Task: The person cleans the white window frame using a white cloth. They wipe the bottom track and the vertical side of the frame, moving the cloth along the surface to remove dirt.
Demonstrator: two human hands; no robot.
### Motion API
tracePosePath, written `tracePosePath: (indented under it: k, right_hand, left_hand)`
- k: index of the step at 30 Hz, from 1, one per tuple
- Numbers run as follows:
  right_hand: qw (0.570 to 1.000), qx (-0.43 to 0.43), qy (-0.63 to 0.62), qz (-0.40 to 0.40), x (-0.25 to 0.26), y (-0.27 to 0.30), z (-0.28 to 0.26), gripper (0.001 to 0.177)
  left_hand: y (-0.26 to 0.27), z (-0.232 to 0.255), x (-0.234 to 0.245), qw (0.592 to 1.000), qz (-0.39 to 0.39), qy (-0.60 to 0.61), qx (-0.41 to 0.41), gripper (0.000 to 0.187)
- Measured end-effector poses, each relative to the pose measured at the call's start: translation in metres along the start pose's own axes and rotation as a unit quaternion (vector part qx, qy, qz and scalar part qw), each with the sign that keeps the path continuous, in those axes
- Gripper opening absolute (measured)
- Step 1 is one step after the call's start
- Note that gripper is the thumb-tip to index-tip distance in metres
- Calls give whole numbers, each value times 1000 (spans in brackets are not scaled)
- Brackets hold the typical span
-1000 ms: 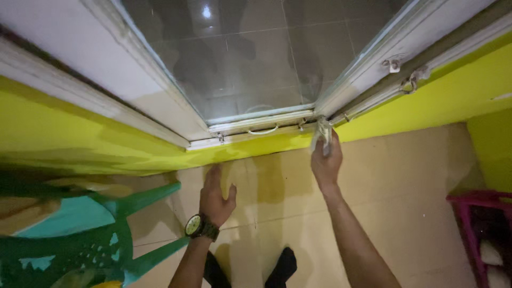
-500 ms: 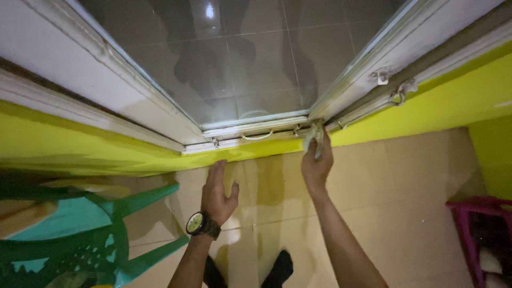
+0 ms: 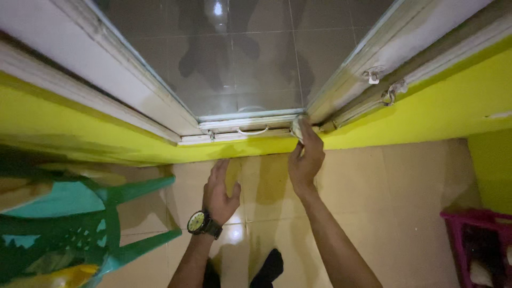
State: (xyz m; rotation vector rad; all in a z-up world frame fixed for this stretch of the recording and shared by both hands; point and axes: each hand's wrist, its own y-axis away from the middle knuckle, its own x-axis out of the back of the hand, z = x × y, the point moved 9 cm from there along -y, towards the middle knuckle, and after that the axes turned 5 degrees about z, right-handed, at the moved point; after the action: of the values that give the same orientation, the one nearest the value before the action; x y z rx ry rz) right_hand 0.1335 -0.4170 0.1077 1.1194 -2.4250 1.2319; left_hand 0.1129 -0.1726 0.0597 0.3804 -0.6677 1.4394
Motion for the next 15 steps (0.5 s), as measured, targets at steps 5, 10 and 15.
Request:
tracePosePath:
  k: [5,10,15]
  right_hand:
    - [989,-8,137,-57,-19,7,-12,64]
    - [970,-3,233,-75,-12,3,-7,66]
    - [974,-21,215,-72,-34,14,-19,69]
  left_hand:
    - [17,-9,4,999,-6,-6,45,69]
    - [28,-15,22,1000,16,-20,12,68]
    - [35,-29,40,999,15,-15,33,66]
